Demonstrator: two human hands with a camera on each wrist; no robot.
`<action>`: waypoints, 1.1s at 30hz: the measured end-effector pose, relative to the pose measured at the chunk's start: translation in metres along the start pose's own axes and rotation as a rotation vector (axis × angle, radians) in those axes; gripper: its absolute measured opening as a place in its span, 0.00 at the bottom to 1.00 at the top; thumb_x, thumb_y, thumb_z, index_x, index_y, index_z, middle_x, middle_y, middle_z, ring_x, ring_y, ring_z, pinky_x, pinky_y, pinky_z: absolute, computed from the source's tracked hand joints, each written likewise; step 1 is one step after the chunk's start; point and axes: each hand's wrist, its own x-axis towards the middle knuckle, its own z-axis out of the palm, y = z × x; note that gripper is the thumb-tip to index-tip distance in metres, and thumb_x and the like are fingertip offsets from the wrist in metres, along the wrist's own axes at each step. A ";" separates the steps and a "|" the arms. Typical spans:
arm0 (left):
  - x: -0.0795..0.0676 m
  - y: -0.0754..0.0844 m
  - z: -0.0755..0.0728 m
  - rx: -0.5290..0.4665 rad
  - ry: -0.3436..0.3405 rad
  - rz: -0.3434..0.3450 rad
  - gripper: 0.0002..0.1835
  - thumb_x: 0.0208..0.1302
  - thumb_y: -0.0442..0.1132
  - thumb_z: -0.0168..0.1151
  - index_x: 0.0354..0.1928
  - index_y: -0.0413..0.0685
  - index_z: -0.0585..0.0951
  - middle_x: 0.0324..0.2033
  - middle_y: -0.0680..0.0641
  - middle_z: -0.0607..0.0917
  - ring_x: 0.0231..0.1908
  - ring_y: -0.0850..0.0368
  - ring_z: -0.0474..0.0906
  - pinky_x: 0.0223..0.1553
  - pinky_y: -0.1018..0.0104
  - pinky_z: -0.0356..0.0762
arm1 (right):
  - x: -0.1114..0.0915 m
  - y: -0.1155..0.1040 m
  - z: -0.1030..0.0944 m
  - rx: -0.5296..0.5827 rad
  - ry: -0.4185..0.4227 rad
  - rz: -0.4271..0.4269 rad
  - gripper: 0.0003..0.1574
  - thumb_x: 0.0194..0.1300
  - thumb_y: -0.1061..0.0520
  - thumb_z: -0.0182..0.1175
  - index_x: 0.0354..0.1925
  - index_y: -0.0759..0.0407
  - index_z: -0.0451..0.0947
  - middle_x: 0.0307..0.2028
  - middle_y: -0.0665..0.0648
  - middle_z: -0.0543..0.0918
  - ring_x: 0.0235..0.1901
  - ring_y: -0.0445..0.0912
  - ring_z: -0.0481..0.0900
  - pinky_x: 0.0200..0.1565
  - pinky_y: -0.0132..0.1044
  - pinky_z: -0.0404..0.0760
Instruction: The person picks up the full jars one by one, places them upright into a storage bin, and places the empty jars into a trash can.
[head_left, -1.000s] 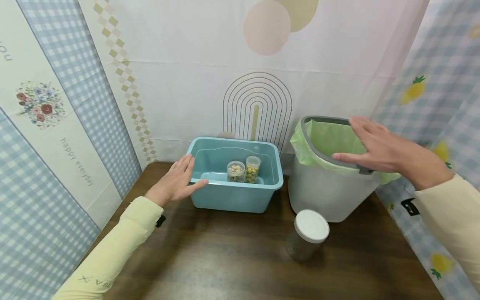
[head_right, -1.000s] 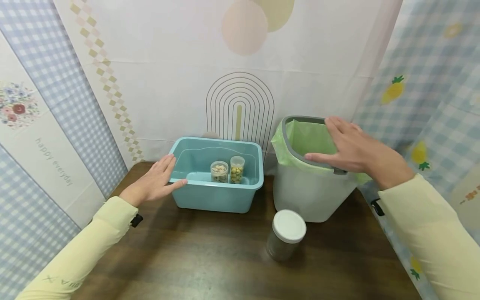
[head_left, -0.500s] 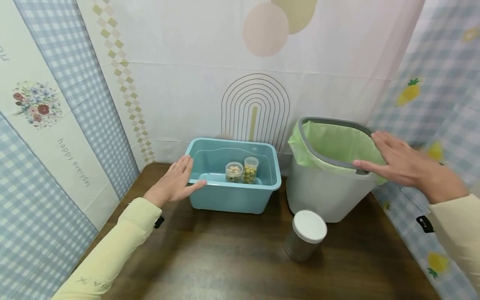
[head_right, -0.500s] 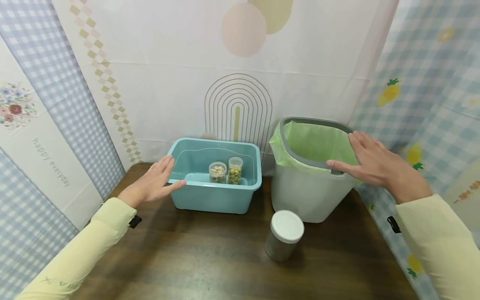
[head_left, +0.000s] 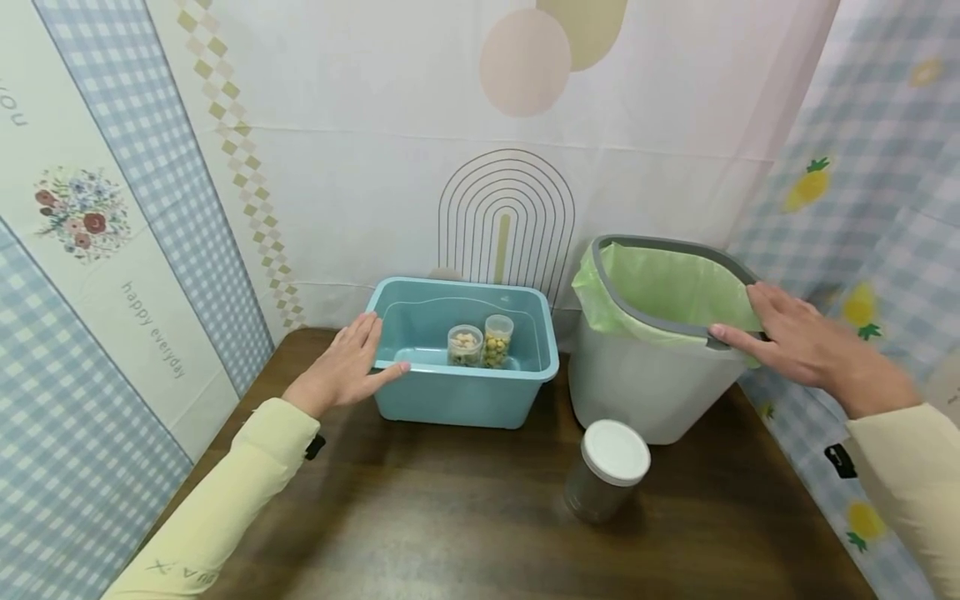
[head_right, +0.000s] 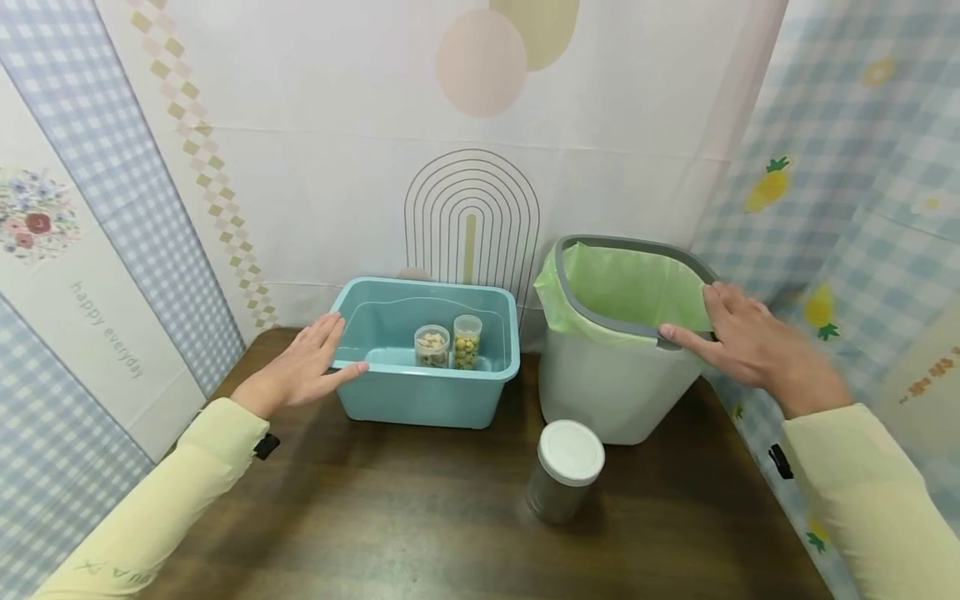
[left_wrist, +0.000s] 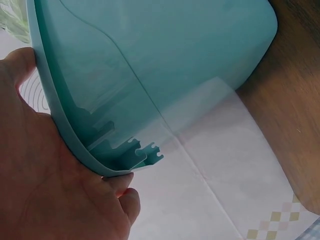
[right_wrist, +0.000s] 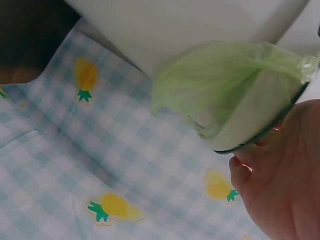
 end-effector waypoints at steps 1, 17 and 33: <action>0.000 0.000 0.000 -0.001 0.001 0.000 0.55 0.79 0.70 0.43 0.82 0.27 0.44 0.84 0.28 0.43 0.84 0.31 0.37 0.84 0.35 0.41 | 0.001 0.001 0.002 0.008 -0.007 0.000 0.64 0.81 0.27 0.41 0.82 0.75 0.30 0.80 0.84 0.39 0.78 0.81 0.40 0.73 0.78 0.44; 0.002 -0.002 -0.011 -0.093 -0.077 -0.003 0.58 0.77 0.71 0.47 0.83 0.29 0.39 0.84 0.31 0.38 0.85 0.33 0.34 0.84 0.36 0.38 | 0.004 0.005 0.012 0.055 -0.015 -0.004 0.65 0.81 0.26 0.38 0.82 0.74 0.27 0.81 0.82 0.33 0.81 0.77 0.33 0.78 0.75 0.36; -0.008 0.021 -0.045 -0.129 -0.074 0.094 0.56 0.75 0.70 0.52 0.85 0.40 0.41 0.86 0.39 0.42 0.86 0.40 0.41 0.83 0.38 0.48 | -0.006 -0.003 0.007 0.088 -0.028 0.000 0.64 0.82 0.28 0.38 0.81 0.75 0.25 0.80 0.82 0.30 0.80 0.77 0.28 0.77 0.76 0.33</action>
